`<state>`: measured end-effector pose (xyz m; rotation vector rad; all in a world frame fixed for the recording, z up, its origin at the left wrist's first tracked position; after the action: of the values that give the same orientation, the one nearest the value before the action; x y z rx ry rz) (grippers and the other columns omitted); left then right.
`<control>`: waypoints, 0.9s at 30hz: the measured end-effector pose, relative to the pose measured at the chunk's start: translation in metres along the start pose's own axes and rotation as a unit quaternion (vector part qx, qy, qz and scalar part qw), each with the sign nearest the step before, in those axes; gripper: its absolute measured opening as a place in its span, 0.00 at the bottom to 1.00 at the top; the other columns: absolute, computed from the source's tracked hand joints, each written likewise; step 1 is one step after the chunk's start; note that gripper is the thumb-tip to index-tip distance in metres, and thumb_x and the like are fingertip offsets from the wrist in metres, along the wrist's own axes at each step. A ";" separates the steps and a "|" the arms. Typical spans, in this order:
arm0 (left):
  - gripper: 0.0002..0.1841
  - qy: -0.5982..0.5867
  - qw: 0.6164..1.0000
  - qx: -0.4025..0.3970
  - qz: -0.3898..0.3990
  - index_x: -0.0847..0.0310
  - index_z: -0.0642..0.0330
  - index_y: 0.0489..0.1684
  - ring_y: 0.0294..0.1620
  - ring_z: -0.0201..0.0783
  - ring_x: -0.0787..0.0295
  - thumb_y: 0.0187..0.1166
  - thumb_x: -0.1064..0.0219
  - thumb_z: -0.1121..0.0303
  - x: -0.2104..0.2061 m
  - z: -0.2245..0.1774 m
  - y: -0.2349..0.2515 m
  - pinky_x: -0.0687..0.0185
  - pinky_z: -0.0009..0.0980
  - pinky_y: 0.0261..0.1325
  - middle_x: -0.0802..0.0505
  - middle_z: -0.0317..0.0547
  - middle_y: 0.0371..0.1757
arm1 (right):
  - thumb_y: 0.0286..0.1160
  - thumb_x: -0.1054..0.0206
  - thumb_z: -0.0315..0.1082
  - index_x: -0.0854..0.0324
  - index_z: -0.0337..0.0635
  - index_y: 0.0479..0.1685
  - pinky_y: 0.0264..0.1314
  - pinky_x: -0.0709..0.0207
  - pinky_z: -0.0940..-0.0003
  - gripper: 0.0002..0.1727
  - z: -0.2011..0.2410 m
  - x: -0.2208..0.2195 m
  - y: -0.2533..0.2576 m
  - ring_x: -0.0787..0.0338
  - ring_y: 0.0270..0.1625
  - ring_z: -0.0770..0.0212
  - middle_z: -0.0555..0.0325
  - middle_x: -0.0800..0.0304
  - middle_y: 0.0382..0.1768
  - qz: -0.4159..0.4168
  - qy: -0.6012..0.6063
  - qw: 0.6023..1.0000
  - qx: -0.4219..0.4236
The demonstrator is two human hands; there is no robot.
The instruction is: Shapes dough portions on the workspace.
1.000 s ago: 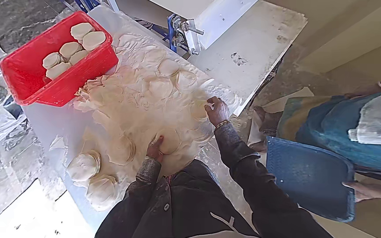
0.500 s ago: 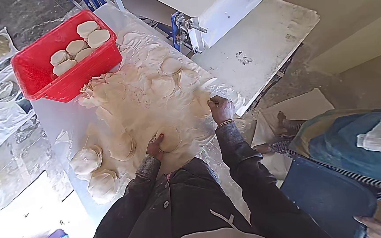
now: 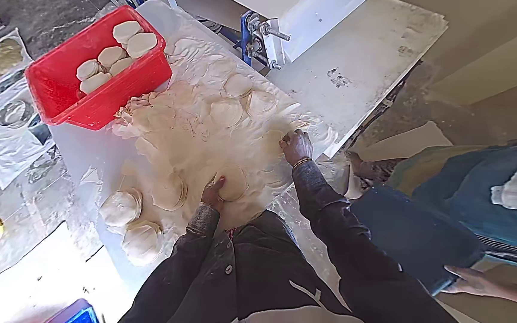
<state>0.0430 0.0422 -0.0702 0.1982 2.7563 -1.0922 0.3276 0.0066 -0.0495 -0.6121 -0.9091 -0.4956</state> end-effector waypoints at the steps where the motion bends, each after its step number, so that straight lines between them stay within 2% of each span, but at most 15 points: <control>1: 0.22 0.001 1.000 -0.002 0.000 0.33 0.68 0.79 0.62 0.44 0.14 0.88 0.42 0.73 0.000 0.000 0.000 0.17 0.40 0.65 0.16 0.60 0.68 | 0.78 0.30 0.36 0.13 0.31 0.53 0.69 0.27 0.34 0.15 0.006 0.000 0.000 0.18 0.68 0.32 0.32 0.15 0.59 0.013 -0.001 1.000 0.000; 4: 0.21 0.007 1.000 -0.006 0.003 0.32 0.69 0.78 0.61 0.43 0.14 0.88 0.41 0.73 -0.001 0.000 0.000 0.17 0.40 0.64 0.15 0.60 0.66 | 0.75 0.30 0.31 0.16 0.31 0.48 0.57 0.23 0.33 0.12 0.031 0.008 -0.013 0.10 0.53 0.35 0.34 0.10 0.47 0.055 0.082 0.995 0.035; 6: 0.22 0.007 1.000 -0.005 0.009 0.33 0.69 0.79 0.61 0.44 0.14 0.88 0.42 0.73 -0.002 0.000 0.000 0.17 0.40 0.65 0.16 0.60 0.67 | 0.72 0.29 0.23 0.17 0.30 0.49 0.52 0.18 0.41 0.09 0.052 0.006 -0.033 0.09 0.45 0.41 0.37 0.10 0.44 0.083 0.196 0.972 0.095; 8: 0.22 0.002 1.000 -0.003 0.015 0.34 0.69 0.79 0.61 0.42 0.15 0.88 0.43 0.74 -0.002 -0.001 -0.001 0.18 0.38 0.65 0.16 0.59 0.67 | 0.70 0.30 0.17 0.20 0.30 0.53 0.46 0.15 0.53 0.13 0.073 -0.001 -0.056 0.10 0.40 0.51 0.41 0.11 0.43 0.130 0.316 0.929 0.145; 10: 0.20 -0.007 1.000 -0.005 0.017 0.32 0.69 0.78 0.60 0.41 0.15 0.88 0.44 0.75 0.000 0.000 0.000 0.18 0.38 0.64 0.15 0.58 0.65 | 0.67 0.33 0.16 0.20 0.32 0.55 0.46 0.15 0.61 0.16 0.085 -0.012 -0.074 0.11 0.40 0.59 0.47 0.12 0.44 0.170 0.396 0.887 0.166; 12: 0.17 -0.023 1.000 -0.012 0.012 0.30 0.69 0.73 0.58 0.40 0.15 0.91 0.50 0.74 0.001 0.002 0.000 0.18 0.38 0.63 0.14 0.56 0.61 | 0.65 0.34 0.19 0.20 0.33 0.57 0.49 0.17 0.65 0.18 0.088 -0.030 -0.087 0.12 0.42 0.63 0.50 0.12 0.45 0.199 0.403 0.881 0.148; 13: 0.18 -0.030 0.999 -0.014 0.012 0.30 0.68 0.73 0.60 0.41 0.17 0.94 0.55 0.69 0.001 0.002 0.000 0.20 0.40 0.64 0.15 0.55 0.62 | 0.66 0.34 0.21 0.21 0.33 0.61 0.51 0.17 0.65 0.20 0.085 -0.041 -0.090 0.12 0.44 0.62 0.49 0.13 0.46 0.216 0.386 0.888 0.127; 15: 0.30 -0.036 0.999 -0.002 0.023 0.34 0.65 0.80 0.72 0.44 0.21 0.96 0.65 0.50 0.002 0.001 0.002 0.25 0.44 0.74 0.19 0.58 0.74 | 0.69 0.34 0.23 0.24 0.32 0.69 0.57 0.18 0.60 0.25 0.072 -0.067 -0.089 0.11 0.50 0.58 0.45 0.12 0.51 0.237 0.353 0.902 0.076; 16: 0.32 -0.026 0.999 -0.004 0.028 0.35 0.65 0.82 0.74 0.45 0.22 0.95 0.65 0.48 0.003 0.001 0.002 0.26 0.45 0.76 0.20 0.59 0.76 | 0.69 0.32 0.25 0.24 0.32 0.69 0.60 0.18 0.60 0.25 0.067 -0.076 -0.089 0.10 0.52 0.58 0.45 0.10 0.52 0.235 0.354 0.903 0.056; 17: 0.29 0.000 0.999 -0.019 0.038 0.35 0.67 0.81 0.74 0.45 0.22 0.95 0.59 0.53 0.003 0.002 0.003 0.26 0.44 0.76 0.21 0.60 0.76 | 0.68 0.31 0.26 0.24 0.33 0.69 0.59 0.18 0.61 0.26 0.064 -0.081 -0.088 0.10 0.50 0.60 0.47 0.09 0.50 0.224 0.360 0.904 0.047; 18: 0.24 0.028 0.998 -0.039 0.047 0.34 0.70 0.80 0.70 0.45 0.19 0.93 0.50 0.63 0.004 0.004 0.002 0.23 0.41 0.73 0.19 0.62 0.74 | 0.68 0.29 0.28 0.24 0.33 0.69 0.58 0.18 0.62 0.26 0.063 -0.082 -0.088 0.10 0.48 0.61 0.48 0.09 0.47 0.220 0.362 0.905 0.044; 20: 0.25 0.065 0.995 -0.059 0.056 0.34 0.72 0.78 0.62 0.42 0.15 0.81 0.37 0.79 0.005 0.007 0.001 0.17 0.37 0.66 0.17 0.62 0.68 | 0.71 0.28 0.30 0.21 0.34 0.64 0.56 0.18 0.63 0.22 0.061 -0.083 -0.087 0.10 0.45 0.63 0.50 0.09 0.45 0.217 0.359 0.907 0.043; 22: 0.27 0.065 0.994 -0.065 0.057 0.33 0.73 0.77 0.59 0.41 0.13 0.76 0.35 0.84 0.003 0.007 0.000 0.15 0.36 0.63 0.15 0.61 0.66 | 0.74 0.29 0.29 0.16 0.33 0.56 0.57 0.18 0.64 0.14 0.058 -0.082 -0.082 0.10 0.45 0.64 0.50 0.08 0.43 0.196 0.366 0.909 0.038; 24: 0.26 0.061 0.994 -0.066 0.058 0.33 0.73 0.77 0.60 0.41 0.13 0.77 0.35 0.84 0.003 0.008 -0.001 0.16 0.37 0.64 0.16 0.61 0.66 | 0.74 0.29 0.27 0.14 0.32 0.48 0.52 0.18 0.67 0.08 0.053 -0.078 -0.079 0.11 0.42 0.66 0.51 0.09 0.39 0.166 0.392 0.905 0.019; 27: 0.26 0.061 0.995 -0.064 0.056 0.33 0.73 0.77 0.60 0.41 0.13 0.78 0.37 0.84 0.004 0.006 -0.002 0.15 0.36 0.64 0.16 0.61 0.66 | 0.77 0.31 0.25 0.17 0.31 0.43 0.35 0.20 0.73 0.05 0.049 -0.070 -0.076 0.16 0.28 0.69 0.54 0.13 0.31 0.134 0.432 0.891 -0.023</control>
<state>0.0396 0.0372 -0.0736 0.4097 2.8708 -0.9014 0.2145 -0.0058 -0.0637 -0.4727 0.0390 -0.4717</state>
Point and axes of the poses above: each hand's wrist, its own y-axis towards the middle knuckle, its own x-axis out of the back of the hand, z = x × y, the point moved 1 cm from there along y, towards the middle knuckle
